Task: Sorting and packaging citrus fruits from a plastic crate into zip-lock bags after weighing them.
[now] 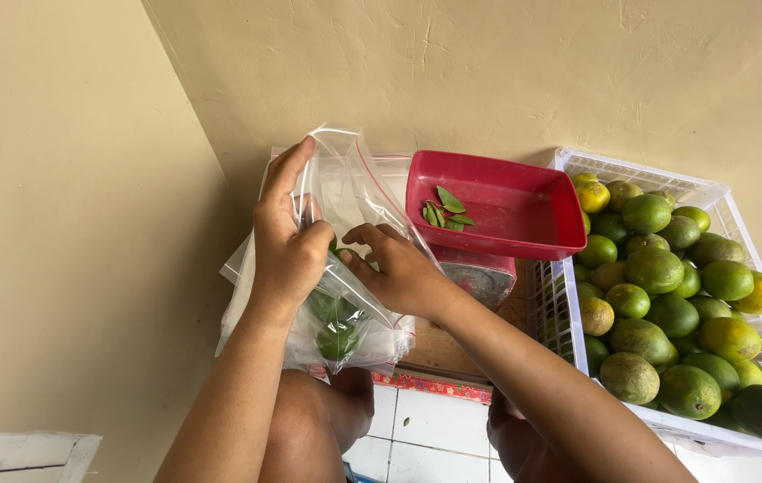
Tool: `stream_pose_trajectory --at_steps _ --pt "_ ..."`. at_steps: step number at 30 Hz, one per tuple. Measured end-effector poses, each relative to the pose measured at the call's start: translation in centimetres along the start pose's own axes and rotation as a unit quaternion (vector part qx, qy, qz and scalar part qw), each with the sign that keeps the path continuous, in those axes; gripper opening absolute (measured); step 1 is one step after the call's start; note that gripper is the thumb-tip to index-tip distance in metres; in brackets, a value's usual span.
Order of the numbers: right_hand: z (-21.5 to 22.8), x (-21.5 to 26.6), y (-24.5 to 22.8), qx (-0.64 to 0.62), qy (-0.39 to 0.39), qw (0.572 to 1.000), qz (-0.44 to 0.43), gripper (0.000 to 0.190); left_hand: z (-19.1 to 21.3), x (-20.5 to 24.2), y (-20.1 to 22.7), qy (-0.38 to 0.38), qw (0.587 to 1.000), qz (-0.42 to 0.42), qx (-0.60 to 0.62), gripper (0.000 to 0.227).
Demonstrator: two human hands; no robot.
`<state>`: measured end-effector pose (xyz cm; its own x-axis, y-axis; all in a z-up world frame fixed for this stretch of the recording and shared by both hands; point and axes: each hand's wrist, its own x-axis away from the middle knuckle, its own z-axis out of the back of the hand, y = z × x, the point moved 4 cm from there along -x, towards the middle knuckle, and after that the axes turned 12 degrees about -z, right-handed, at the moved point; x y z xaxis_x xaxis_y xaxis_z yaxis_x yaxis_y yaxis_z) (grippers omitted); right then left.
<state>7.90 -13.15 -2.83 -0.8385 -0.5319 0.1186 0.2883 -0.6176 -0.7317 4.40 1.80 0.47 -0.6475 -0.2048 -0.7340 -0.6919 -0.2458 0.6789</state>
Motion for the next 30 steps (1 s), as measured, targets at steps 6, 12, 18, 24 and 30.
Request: stream_pose_trajectory --at_steps 6,12,18,24,30 --pt "3.9 5.9 -6.3 0.01 -0.026 0.996 0.084 0.047 0.0 0.3 0.4 0.019 0.998 0.01 0.055 0.091" --pt "6.1 9.1 -7.5 0.151 0.014 0.977 0.15 0.031 -0.4 0.2 -0.3 0.026 0.999 0.005 0.029 0.085" --pt "8.0 10.2 -7.6 0.229 0.089 0.956 0.158 0.012 -0.1 -1.5 -0.1 0.034 0.997 0.025 0.058 0.083" --pt "10.1 7.9 -5.5 0.128 0.272 0.919 0.254 0.014 -2.8 -6.3 -3.9 0.089 0.982 0.112 0.122 0.077" --pt "10.9 8.4 -5.3 0.142 0.406 0.87 0.241 0.01 -4.2 -9.3 -3.5 0.095 0.96 0.081 0.252 0.073"
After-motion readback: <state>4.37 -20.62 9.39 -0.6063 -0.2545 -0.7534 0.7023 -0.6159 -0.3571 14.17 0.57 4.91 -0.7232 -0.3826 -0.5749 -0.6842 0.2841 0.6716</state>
